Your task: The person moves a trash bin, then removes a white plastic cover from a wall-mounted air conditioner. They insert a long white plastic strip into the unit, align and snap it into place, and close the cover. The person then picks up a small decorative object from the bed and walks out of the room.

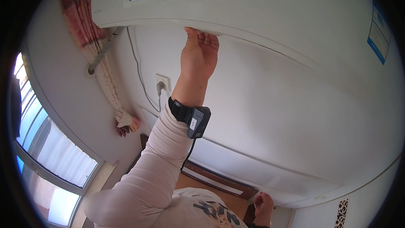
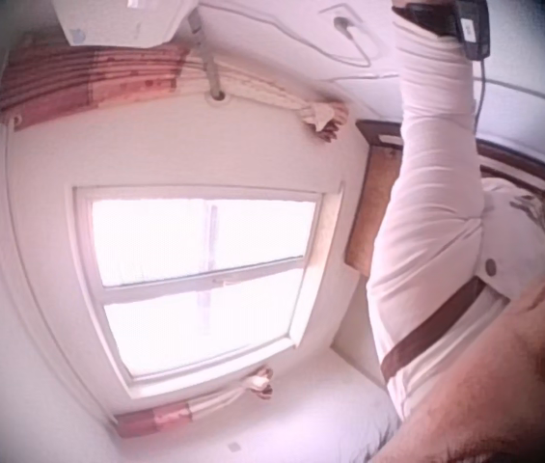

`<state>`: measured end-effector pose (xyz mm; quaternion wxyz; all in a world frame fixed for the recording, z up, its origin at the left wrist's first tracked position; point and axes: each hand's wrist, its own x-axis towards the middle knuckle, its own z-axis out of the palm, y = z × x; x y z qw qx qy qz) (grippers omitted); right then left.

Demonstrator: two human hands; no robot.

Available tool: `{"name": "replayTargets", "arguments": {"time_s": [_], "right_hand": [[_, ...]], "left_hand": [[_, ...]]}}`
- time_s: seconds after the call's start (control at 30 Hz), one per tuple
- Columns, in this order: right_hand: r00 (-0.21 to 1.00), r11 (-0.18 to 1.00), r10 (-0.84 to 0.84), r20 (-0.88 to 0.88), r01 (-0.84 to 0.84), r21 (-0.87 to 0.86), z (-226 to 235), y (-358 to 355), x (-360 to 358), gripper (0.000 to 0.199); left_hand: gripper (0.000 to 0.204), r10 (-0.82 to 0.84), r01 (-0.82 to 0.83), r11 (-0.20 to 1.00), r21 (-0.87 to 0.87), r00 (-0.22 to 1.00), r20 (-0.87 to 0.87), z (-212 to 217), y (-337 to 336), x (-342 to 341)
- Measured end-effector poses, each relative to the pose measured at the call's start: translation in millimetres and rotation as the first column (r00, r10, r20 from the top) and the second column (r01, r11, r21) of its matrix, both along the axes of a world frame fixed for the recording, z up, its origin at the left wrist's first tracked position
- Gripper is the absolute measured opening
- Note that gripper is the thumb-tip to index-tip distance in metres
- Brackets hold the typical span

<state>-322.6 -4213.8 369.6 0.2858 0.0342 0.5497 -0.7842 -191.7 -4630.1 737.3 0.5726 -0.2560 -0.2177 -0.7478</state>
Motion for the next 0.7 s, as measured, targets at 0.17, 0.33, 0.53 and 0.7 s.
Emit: {"name": "replayTargets", "arguments": {"time_s": [0.17,0.33,0.53,0.7], "right_hand": [[0.998,0.999,-0.030,0.051,0.029,0.018,9,-3,5,0.007],[0.999,0.999,0.035,0.019,-0.034,-0.028,9,-7,5,0.008],[0.997,0.999,0.031,0.070,-0.033,0.027,-7,5,3,0.016],[0.996,0.997,0.061,0.071,-0.064,0.036,-10,8,4,0.014]], "left_hand": [[0.035,0.007,-0.007,1.000,0.017,1.000,-0.013,0,-4,-3],[0.024,0.002,-0.003,1.000,-0.018,0.999,-0.040,-7,-14,-4],[0.026,0.118,-0.116,0.991,-0.059,0.993,0.028,-9,-17,0],[0.027,0.227,-0.229,0.973,0.012,0.969,0.097,-3,-12,-1]]}}
